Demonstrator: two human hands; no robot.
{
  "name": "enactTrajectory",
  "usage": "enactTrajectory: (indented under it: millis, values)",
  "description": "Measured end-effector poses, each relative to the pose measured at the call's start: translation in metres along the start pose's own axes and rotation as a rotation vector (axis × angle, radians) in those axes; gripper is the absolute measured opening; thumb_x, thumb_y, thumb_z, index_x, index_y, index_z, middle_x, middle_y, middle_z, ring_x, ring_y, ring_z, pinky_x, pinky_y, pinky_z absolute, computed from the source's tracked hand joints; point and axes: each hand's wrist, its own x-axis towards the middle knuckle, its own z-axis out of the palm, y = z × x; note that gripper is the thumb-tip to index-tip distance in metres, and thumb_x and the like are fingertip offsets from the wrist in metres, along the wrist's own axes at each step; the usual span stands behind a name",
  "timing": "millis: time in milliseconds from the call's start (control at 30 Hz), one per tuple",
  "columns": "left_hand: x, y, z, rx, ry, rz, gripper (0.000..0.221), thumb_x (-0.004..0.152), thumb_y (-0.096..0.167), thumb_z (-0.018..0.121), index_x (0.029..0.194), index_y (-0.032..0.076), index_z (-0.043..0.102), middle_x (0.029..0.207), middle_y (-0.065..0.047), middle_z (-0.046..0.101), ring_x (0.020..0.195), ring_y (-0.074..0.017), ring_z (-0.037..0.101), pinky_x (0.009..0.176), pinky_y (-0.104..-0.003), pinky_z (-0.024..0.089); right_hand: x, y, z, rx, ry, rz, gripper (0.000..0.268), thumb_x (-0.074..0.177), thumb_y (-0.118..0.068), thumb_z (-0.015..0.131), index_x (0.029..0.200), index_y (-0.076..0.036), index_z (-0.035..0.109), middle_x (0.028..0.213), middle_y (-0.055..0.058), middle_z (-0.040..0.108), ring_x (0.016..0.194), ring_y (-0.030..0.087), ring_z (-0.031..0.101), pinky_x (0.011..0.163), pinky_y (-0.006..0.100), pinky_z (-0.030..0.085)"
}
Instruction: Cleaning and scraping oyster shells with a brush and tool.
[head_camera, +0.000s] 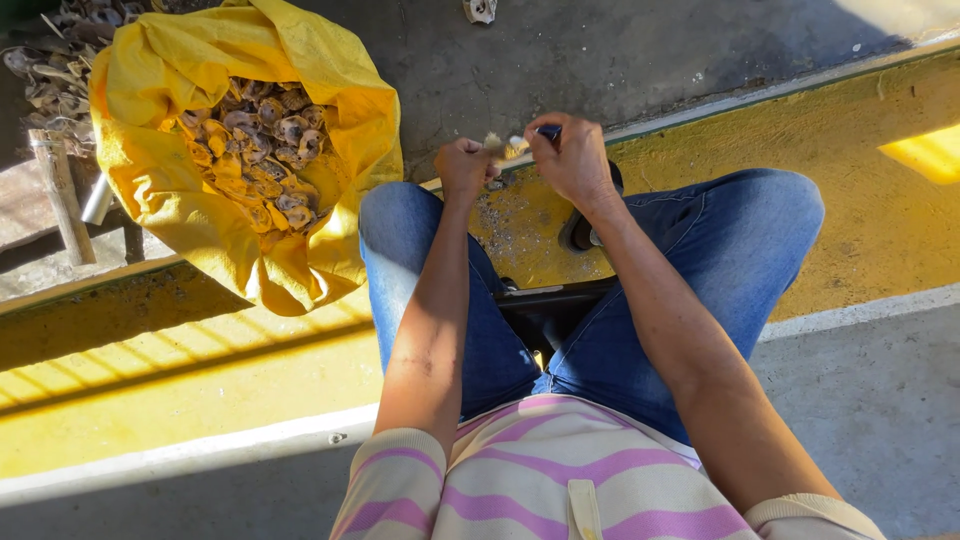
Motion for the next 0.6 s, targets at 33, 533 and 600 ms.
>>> enactTrajectory:
  millis: [33, 533, 600]
  values:
    - [0.004, 0.001, 0.002, 0.018, 0.001, 0.010, 0.006, 0.084, -0.002, 0.071, 0.086, -0.007, 0.073, 0.072, -0.016, 0.075, 0.057, -0.0165, 0.075, 0.046, -0.027, 0.059, 0.003, 0.007, 0.003, -0.001, -0.009, -0.019, 0.013, 0.095, -0.011, 0.070, 0.100, -0.001, 0.076, 0.064, 0.009, 0.071, 0.048, 0.011, 0.063, 0.044, 0.027, 0.050]
    - [0.002, 0.005, 0.002, 0.089, 0.009, -0.023, 0.008, 0.084, 0.000, 0.072, 0.087, -0.007, 0.073, 0.072, -0.016, 0.075, 0.055, -0.0175, 0.075, 0.045, -0.027, 0.058, 0.003, -0.018, -0.003, -0.112, -0.188, -0.096, 0.014, 0.096, -0.012, 0.076, 0.106, -0.004, 0.078, 0.084, 0.013, 0.077, 0.064, 0.018, 0.069, 0.061, 0.035, 0.057]
    - [0.011, 0.001, 0.002, 0.073, 0.007, -0.013, 0.007, 0.085, 0.000, 0.071, 0.087, -0.007, 0.072, 0.072, -0.017, 0.075, 0.056, -0.0178, 0.075, 0.045, -0.027, 0.058, 0.007, -0.015, -0.004, -0.153, -0.240, -0.105, 0.016, 0.093, -0.013, 0.077, 0.106, -0.005, 0.078, 0.087, 0.015, 0.077, 0.067, 0.021, 0.071, 0.064, 0.036, 0.058]
